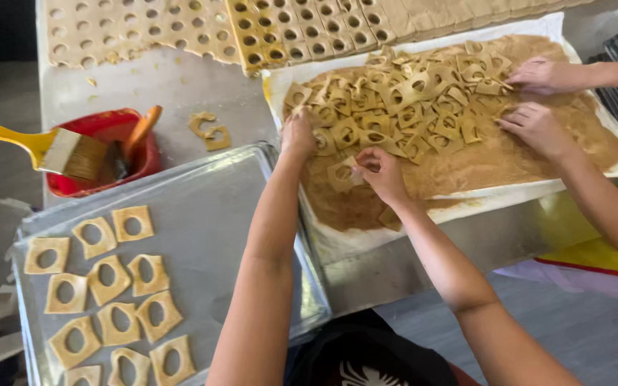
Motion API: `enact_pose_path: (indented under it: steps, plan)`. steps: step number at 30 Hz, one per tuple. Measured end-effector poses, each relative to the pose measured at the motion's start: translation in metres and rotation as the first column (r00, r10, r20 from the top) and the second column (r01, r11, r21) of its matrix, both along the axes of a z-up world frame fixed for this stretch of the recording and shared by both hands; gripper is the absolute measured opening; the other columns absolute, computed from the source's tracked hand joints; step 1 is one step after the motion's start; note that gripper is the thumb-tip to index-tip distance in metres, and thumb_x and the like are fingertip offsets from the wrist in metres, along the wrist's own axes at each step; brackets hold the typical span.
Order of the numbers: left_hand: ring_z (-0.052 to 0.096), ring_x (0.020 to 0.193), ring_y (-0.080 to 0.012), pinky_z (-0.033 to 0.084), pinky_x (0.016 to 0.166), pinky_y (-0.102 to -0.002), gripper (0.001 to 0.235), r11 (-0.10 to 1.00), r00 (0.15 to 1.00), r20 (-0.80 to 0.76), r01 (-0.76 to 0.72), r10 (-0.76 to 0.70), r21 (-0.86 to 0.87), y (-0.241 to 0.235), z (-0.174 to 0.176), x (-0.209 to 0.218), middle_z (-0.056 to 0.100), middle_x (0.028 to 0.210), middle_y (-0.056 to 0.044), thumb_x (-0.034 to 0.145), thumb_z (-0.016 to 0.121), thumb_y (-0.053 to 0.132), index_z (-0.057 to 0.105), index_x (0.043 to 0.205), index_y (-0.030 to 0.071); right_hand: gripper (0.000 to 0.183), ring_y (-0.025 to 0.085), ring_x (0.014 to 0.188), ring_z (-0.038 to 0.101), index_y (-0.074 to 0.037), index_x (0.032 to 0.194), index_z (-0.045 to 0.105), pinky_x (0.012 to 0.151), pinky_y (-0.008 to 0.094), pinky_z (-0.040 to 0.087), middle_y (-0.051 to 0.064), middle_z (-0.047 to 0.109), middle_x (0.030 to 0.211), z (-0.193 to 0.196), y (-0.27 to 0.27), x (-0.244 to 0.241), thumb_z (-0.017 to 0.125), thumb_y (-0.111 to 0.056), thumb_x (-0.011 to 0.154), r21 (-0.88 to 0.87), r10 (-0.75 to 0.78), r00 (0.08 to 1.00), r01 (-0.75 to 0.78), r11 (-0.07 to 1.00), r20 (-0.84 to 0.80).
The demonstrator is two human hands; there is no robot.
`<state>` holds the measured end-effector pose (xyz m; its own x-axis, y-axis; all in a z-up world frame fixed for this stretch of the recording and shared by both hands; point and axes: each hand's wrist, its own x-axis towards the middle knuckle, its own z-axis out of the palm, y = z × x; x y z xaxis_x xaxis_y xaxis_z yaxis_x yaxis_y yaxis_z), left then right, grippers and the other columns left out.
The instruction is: The person arranges square-shaped dough pieces with central holes onto a metal baking tray. They pick the dough from a pile on a cloth, place them in rows on the tray, and then move the filled tray to a metal rack. The process is repeated with multiple trays.
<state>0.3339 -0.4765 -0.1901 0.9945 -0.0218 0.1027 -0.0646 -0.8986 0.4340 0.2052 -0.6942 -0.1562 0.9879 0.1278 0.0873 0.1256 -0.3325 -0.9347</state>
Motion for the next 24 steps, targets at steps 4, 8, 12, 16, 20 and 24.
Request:
enact_pose_path:
  steps: [4, 8, 12, 16, 20, 24]
  plan:
    - [0.069, 0.104, -0.03, 0.048, 0.093, -0.047, 0.04, 0.981, 0.993, 0.094, -0.088, 0.072, 0.175, -0.011, -0.03, -0.012, 0.074, 0.102, -0.012, 0.088, 0.065, 0.008, 0.059, 0.127, 0.008, 0.026, 0.028, 0.108, 0.065, -0.002, 0.113, 0.067, 0.093, 0.042, 0.053, 0.012, 0.068, 0.114, 0.009, -0.034, -0.017, 0.075, -0.014, 0.09, -0.611, 0.045, 0.954, 0.153, 0.776, 0.296]
    - [0.072, 0.096, -0.0255, 0.045, 0.1, -0.048, 0.01, 0.889, 1.0, -0.02, 0.007, 0.003, 0.457, -0.01, 0.001, -0.035, 0.077, 0.092, -0.007, 0.092, 0.068, 0.011, 0.073, 0.099, 0.015, 0.037, 0.028, 0.121, 0.058, -0.006, 0.117, 0.069, 0.101, 0.048, 0.043, 0.011, 0.064, 0.127, 0.0, -0.037, -0.04, 0.074, -0.024, 0.085, -0.765, 0.512, 0.727, 0.028, 0.644, 0.457]
    - [0.074, 0.084, -0.0229, 0.046, 0.097, -0.042, 0.006, 0.855, 0.966, -0.247, 0.19, -0.075, 0.483, -0.033, 0.029, -0.091, 0.076, 0.086, -0.008, 0.085, 0.069, 0.015, 0.075, 0.086, 0.014, 0.026, 0.021, 0.116, 0.063, -0.011, 0.113, 0.073, 0.099, 0.04, 0.046, 0.004, 0.071, 0.121, -0.004, -0.045, -0.038, 0.071, -0.015, 0.087, -0.762, 0.54, 0.767, -0.106, 0.638, 0.346]
    - [0.074, 0.083, -0.0265, 0.051, 0.084, -0.044, 0.005, 0.842, 0.939, -0.215, 0.338, -0.27, 0.42, -0.061, 0.029, -0.149, 0.074, 0.081, -0.008, 0.079, 0.071, 0.015, 0.076, 0.077, 0.016, 0.02, 0.018, 0.088, 0.066, -0.013, 0.106, 0.077, 0.079, 0.037, 0.054, 0.005, 0.076, 0.102, 0.017, -0.07, -0.005, 0.074, -0.019, 0.088, -0.672, 0.51, 0.86, -0.367, 0.644, 0.019]
    - [0.074, 0.078, -0.0272, 0.051, 0.092, -0.047, 0.009, 0.883, 0.946, -0.233, 0.3, -0.227, 0.36, -0.044, 0.043, -0.146, 0.075, 0.078, -0.01, 0.083, 0.069, 0.015, 0.076, 0.077, 0.016, 0.015, 0.02, 0.061, 0.063, -0.016, 0.108, 0.079, 0.054, 0.038, 0.05, 0.001, 0.079, 0.092, 0.042, -0.082, 0.033, 0.072, -0.02, 0.096, -0.381, 0.259, 0.95, -0.308, 0.872, -0.173]
    - [0.071, 0.078, -0.0327, 0.056, 0.074, -0.042, 0.01, 0.998, 0.973, -0.229, 0.046, -0.038, 0.032, -0.024, 0.071, -0.124, 0.074, 0.081, -0.016, 0.086, 0.073, 0.021, 0.076, 0.083, 0.012, 0.018, 0.019, 0.077, 0.067, -0.014, 0.111, 0.074, 0.072, 0.042, 0.053, 0.003, 0.077, 0.1, 0.029, -0.064, 0.025, 0.072, -0.019, 0.094, -0.508, 0.276, 0.957, -0.198, 0.838, 0.084]
